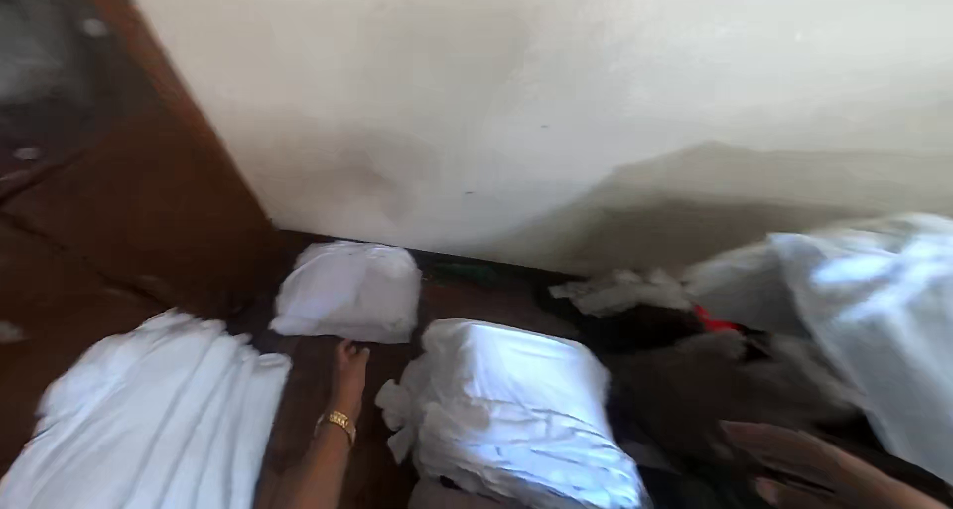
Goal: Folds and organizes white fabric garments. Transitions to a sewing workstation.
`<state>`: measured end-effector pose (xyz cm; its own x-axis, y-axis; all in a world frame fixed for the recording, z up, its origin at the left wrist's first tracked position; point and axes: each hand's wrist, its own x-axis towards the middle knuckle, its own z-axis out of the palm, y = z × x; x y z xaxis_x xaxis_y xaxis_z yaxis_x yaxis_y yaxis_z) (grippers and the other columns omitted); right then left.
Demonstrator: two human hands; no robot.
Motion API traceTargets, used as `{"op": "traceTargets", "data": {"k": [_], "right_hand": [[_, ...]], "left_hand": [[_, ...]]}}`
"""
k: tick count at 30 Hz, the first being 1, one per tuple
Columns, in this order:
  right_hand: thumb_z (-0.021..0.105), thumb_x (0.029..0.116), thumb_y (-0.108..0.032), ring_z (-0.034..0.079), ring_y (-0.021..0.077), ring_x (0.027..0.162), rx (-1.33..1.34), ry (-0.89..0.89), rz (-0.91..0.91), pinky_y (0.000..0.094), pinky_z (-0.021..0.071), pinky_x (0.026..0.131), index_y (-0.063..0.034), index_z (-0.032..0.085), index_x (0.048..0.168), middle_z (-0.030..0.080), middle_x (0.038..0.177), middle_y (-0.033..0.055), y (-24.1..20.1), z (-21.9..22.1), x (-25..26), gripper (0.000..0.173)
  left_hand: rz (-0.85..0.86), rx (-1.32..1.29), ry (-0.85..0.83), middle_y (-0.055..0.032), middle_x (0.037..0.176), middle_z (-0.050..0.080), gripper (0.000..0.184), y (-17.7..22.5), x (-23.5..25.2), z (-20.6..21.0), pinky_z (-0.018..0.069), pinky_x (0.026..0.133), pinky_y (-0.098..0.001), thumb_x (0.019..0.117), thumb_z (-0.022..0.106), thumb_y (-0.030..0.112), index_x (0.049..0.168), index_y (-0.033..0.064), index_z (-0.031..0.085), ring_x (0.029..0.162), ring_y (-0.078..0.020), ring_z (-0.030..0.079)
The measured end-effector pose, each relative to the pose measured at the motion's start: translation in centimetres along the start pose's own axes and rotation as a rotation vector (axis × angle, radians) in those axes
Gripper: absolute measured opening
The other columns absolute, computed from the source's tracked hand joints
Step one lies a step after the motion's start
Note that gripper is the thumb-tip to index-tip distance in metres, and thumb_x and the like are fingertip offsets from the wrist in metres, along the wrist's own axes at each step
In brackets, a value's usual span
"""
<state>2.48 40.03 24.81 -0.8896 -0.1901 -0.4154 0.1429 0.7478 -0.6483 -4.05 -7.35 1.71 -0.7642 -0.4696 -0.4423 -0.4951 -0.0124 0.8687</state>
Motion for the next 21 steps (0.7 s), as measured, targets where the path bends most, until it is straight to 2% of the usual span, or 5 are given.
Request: {"op": "traceTargets", "data": {"k": [4,8,12,17,21], "right_hand": [[0.061,0.1021,-0.014,0.060,0.0394,0.127,-0.083,0.027,0.063,0.0542,0.0474,0.109,0.0015,0.059,0.139,0.060,0.138,0.0268,3.6,4.5,1.1,0.040],[0.059,0.0996,-0.005,0.059,0.0443,0.126,-0.176,-0.047,0.109,0.0607,0.0474,0.106,-0.0063,0.069,0.131,0.062,0.136,0.0256,7.0,11.5,4.2,0.033],[0.057,0.0985,-0.002,0.039,0.0534,0.142,-0.354,-0.174,0.350,0.0697,0.0452,0.102,-0.0233,0.057,0.147,0.034,0.162,0.0238,9.2,15.6,6.9,0.053],[0.062,0.0994,-0.013,0.056,0.0450,0.130,-0.344,-0.267,0.515,0.0631,0.0477,0.103,-0.0011,0.061,0.136,0.056,0.141,0.0253,9.7,13.2,8.6,0.038],[0.062,0.1006,-0.015,0.060,0.0374,0.126,-0.172,-0.142,0.387,0.0548,0.0486,0.106,-0.0033,0.063,0.133,0.060,0.137,0.0217,10.6,10.7,8.7,0.034]], "left_hand": [[0.323,0.235,-0.473,-0.0250,0.148,0.049,0.055,5.0,-1.5,11.1,0.0470,0.110,-0.0452,0.0988,0.061,0.011,0.149,-0.0021,0.043,0.135,-0.0330,0.053],[0.395,0.414,-0.843,-0.0187,0.147,0.053,0.047,5.7,-6.1,18.6,0.0465,0.111,-0.0413,0.1004,0.059,0.014,0.145,0.0019,0.051,0.135,-0.0277,0.054],[0.369,0.507,-1.160,-0.0185,0.141,0.058,0.039,3.1,-10.5,23.0,0.0476,0.110,-0.0388,0.1013,0.057,0.010,0.140,0.0010,0.057,0.128,-0.0259,0.059],[0.436,0.736,-1.338,-0.0184,0.153,0.049,0.058,0.0,-13.6,26.4,0.0357,0.120,-0.0442,0.1006,0.064,0.028,0.152,0.0063,0.047,0.143,-0.0291,0.046],[0.305,0.600,-1.291,-0.0168,0.154,0.048,0.050,-0.3,-13.0,27.8,0.0363,0.120,-0.0416,0.1093,0.045,0.029,0.154,0.0063,0.044,0.143,-0.0252,0.047]]}}
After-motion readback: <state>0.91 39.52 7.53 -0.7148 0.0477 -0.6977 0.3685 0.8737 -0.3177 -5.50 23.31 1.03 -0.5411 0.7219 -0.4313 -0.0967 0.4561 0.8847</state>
